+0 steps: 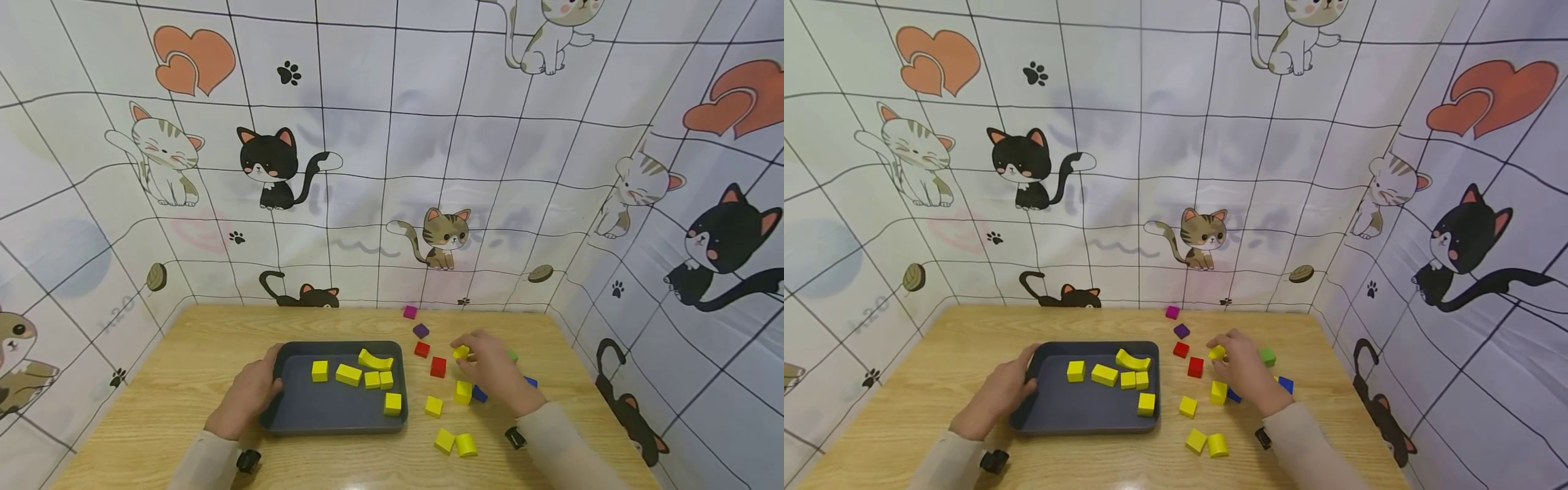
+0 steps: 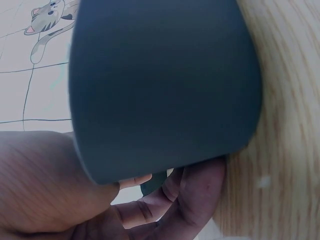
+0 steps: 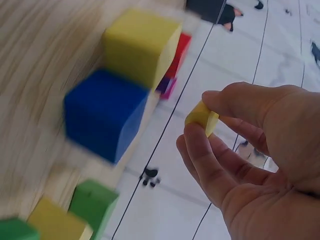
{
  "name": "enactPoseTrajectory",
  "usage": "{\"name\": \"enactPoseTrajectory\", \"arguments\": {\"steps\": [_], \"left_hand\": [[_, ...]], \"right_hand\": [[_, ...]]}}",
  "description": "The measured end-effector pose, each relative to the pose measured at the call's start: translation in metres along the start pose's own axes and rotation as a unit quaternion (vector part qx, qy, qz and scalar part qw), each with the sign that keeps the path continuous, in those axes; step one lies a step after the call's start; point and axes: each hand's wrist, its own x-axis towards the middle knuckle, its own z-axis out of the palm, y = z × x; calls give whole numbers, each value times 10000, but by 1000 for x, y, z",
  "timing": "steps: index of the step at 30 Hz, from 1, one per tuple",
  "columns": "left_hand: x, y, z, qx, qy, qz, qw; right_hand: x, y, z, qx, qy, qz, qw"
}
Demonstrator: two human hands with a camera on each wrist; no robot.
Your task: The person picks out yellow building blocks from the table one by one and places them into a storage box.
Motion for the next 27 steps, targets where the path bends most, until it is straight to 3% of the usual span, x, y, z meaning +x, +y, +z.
{"name": "enactPoseTrajectory", "arguments": {"steps": [7,12,19,27], "left_hand": [[-2,-1,0,41,123,159,9998],[-1,0,-1,16,86,118,9999],[-2,1,-2,44,95,103,9999],[1,0,-2,31,69,115,9999]], "right_hand": [[2,-34,17,75,-243,-138,9996],[4,-58,29,103,-507,-497,9974],[9,-96,46,244,-928,-1218,9879],[13,-128,67,-93,-1601,-1385,9773]]}}
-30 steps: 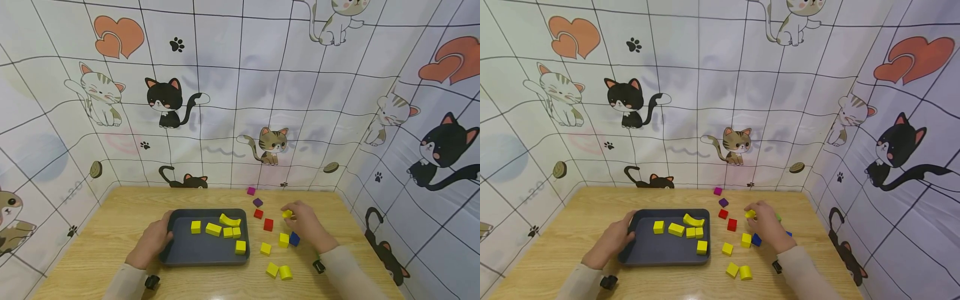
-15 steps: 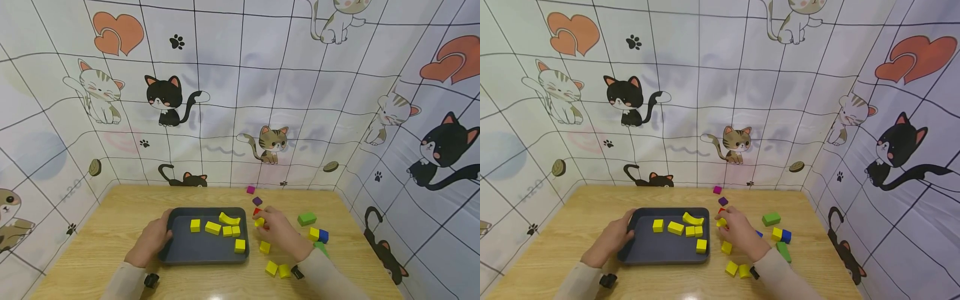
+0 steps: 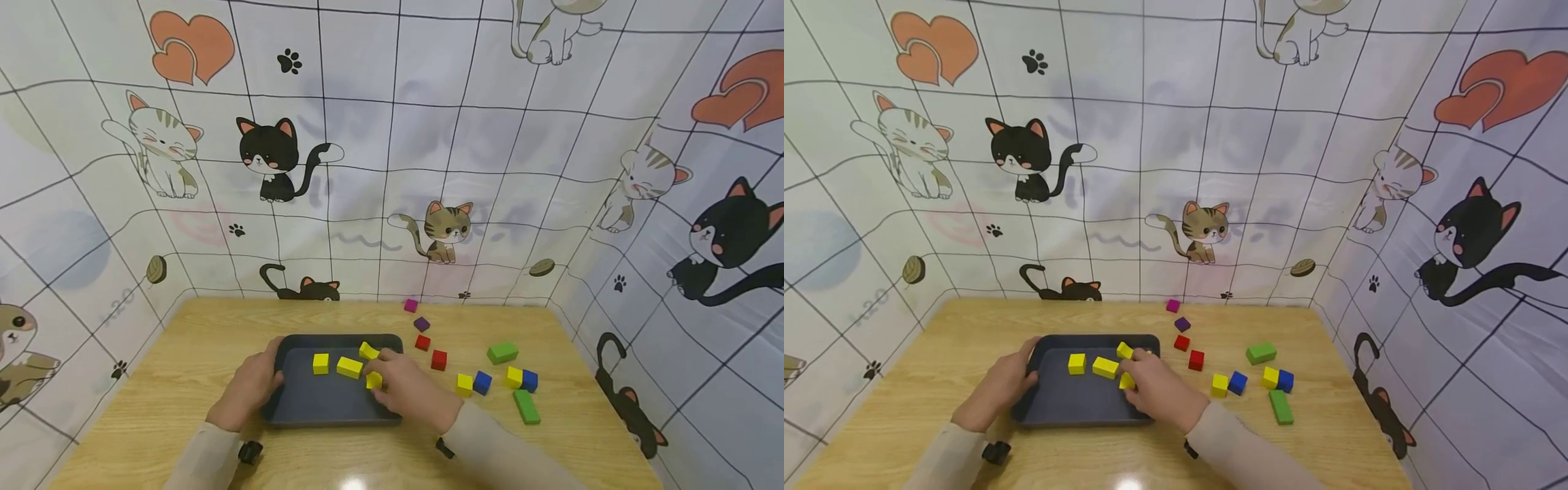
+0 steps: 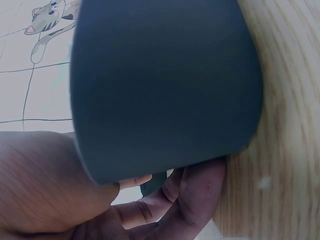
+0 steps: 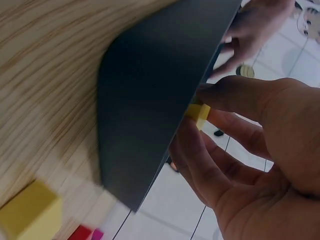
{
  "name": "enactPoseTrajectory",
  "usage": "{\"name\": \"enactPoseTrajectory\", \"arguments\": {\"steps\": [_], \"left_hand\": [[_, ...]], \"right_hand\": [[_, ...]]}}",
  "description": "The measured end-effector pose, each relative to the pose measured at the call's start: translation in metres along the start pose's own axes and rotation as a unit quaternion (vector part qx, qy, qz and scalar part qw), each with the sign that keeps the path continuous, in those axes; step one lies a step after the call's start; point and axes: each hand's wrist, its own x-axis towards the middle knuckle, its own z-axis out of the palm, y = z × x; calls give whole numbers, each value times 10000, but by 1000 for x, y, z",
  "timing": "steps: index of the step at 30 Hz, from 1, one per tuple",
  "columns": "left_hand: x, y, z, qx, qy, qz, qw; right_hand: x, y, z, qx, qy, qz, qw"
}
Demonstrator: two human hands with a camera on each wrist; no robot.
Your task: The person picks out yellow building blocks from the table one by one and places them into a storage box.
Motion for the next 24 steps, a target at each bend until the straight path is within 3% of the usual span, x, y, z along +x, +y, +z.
{"name": "enactPoseTrajectory", "arguments": {"steps": [11,17,24], "left_hand": [[0,0,1,-13,0,-14,10000],[-1,-1,1,11,30,13,10000],[-1,0,-1,32,-16,-37,10000]], "right_hand": [[15,-21,14,-378,-537,-300,9974],[14,-21,16,-541,-530,-312,9966],[9,-19,11,-329,-323,-274,9986]]}}
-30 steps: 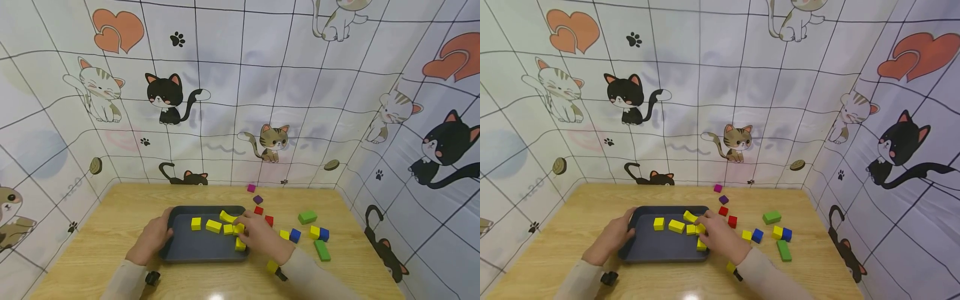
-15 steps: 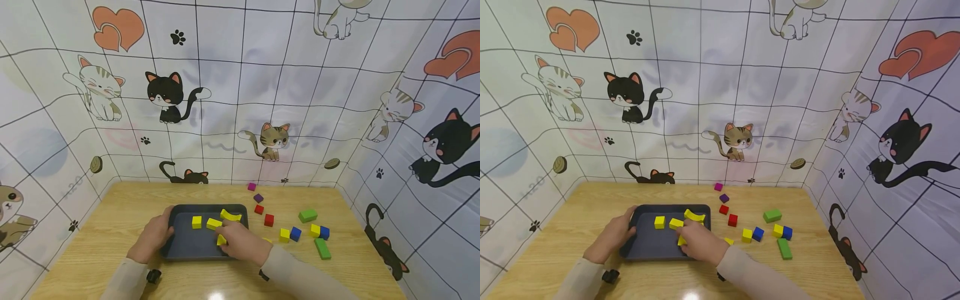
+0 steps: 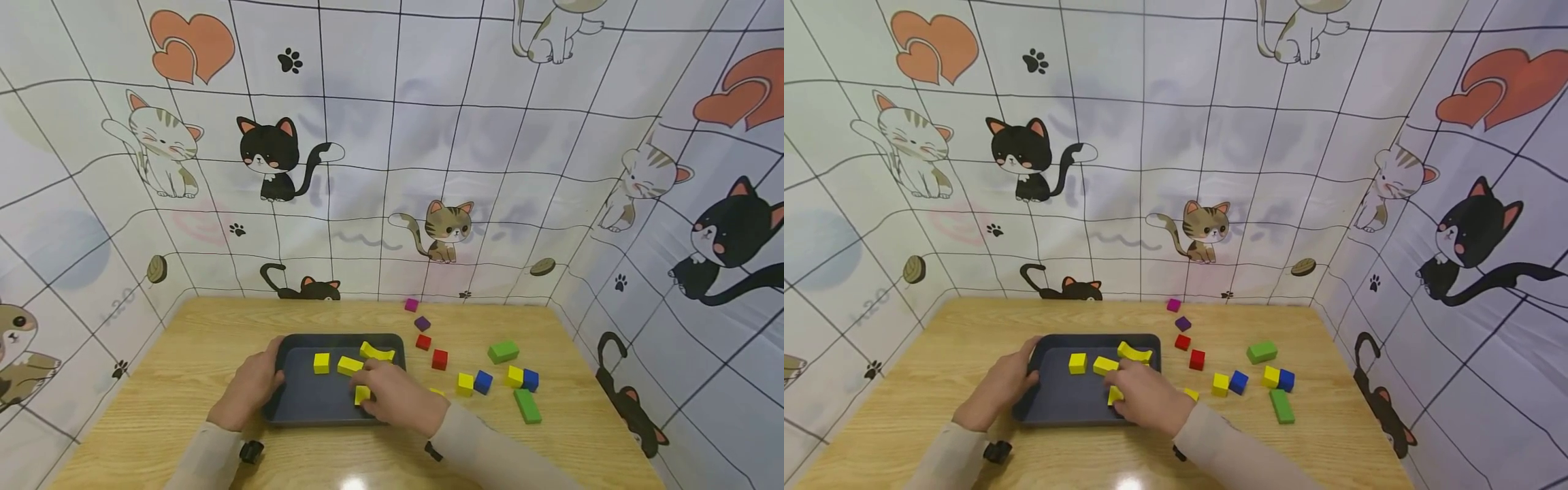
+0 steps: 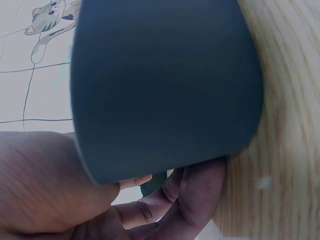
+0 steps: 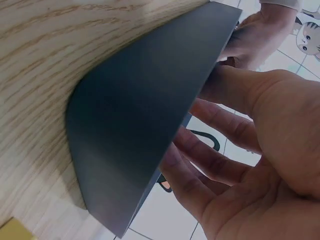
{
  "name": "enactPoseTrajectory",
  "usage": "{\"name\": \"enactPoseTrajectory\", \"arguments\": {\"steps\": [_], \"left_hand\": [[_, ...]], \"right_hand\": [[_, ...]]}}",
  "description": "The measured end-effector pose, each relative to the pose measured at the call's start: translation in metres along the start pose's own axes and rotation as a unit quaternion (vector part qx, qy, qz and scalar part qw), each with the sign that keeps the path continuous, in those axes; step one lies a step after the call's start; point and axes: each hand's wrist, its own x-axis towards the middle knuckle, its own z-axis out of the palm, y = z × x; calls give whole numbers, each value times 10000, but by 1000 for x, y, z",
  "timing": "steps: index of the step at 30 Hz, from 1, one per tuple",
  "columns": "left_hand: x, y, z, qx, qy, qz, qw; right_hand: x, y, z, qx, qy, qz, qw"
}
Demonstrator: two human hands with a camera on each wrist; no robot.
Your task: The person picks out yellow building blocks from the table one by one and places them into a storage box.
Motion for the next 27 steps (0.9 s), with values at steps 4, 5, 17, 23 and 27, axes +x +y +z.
{"name": "enactPoseTrajectory", "arguments": {"steps": [4,5,17,23,27], "left_hand": [[-1,0,0,0,6,20,10000],[-1,0,0,-2,2,22,10000],[-1,1,-1,8,-28,-47,10000],[-2,1,-1,10,-26,-22,10000],[-1,1,-1,-27,-4,-3,10000]], "right_hand": [[-6,2,-5,1,112,113,9999],[-7,2,-6,0,131,155,9998],[-34,23,-20,-27,623,718,9955],[-53,42,-30,163,723,1236,9896],[-67,61,-34,266,732,1489,9858]]}}
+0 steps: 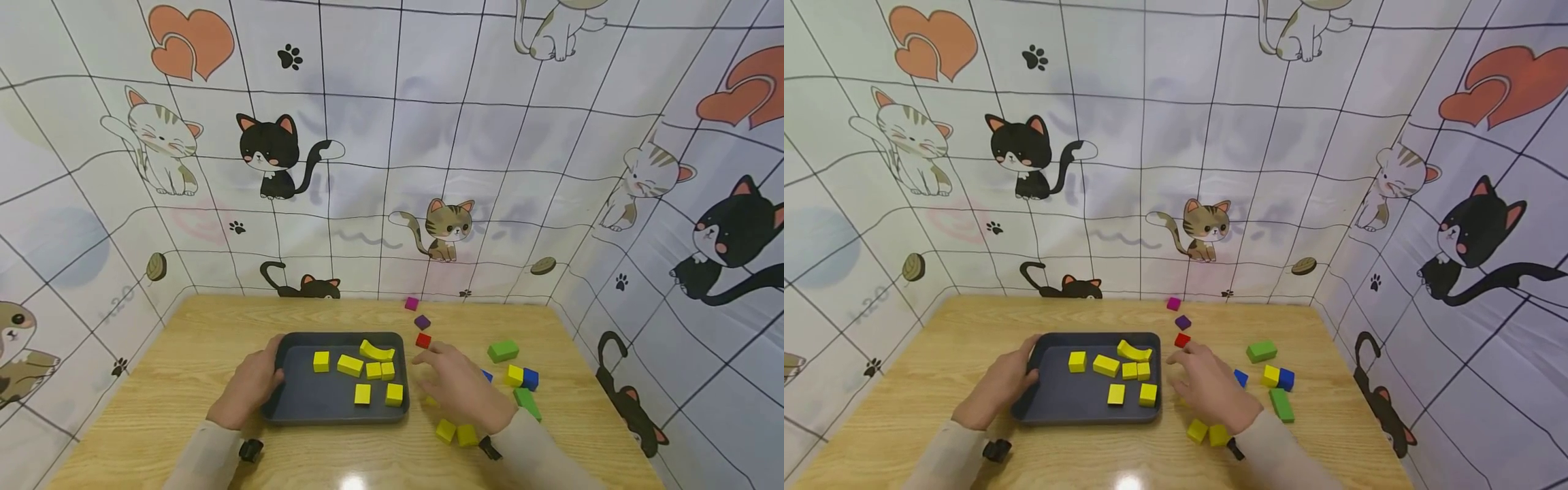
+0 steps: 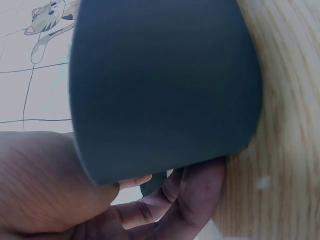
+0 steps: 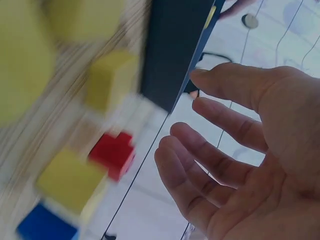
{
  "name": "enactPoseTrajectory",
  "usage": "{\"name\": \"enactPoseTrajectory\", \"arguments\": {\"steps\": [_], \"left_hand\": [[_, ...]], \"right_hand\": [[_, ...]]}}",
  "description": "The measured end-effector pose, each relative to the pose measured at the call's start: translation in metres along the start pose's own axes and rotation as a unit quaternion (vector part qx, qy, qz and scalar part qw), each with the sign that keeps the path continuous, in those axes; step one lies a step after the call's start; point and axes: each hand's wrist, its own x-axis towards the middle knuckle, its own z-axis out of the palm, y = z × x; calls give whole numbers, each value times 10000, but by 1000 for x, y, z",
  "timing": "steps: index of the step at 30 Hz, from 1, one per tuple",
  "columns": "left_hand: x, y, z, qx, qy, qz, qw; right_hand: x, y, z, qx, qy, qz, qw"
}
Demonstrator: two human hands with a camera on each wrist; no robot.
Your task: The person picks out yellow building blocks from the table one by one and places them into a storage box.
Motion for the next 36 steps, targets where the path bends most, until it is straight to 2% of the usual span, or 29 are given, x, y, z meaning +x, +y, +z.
{"name": "enactPoseTrajectory", "arguments": {"steps": [2,6,10,15,24,36], "left_hand": [[1,1,0,2,16,8,10000],[2,1,-1,-3,3,-21,10000],[3,2,-1,-43,-30,-81,10000],[3,0,1,-85,-34,-103,9999],[2,-2,2,-76,-33,-48,10000],[1,-1,2,-122,-58,-106,9999]], "right_hand": [[-3,11,-3,-86,37,39,9999],[-9,32,-11,-475,175,-139,9986],[-14,48,-17,-800,134,-231,9964],[-16,63,-19,-789,-58,-196,9967],[-16,75,-15,-776,-372,-258,9960],[-16,72,-14,-651,-368,-317,9967]]}}
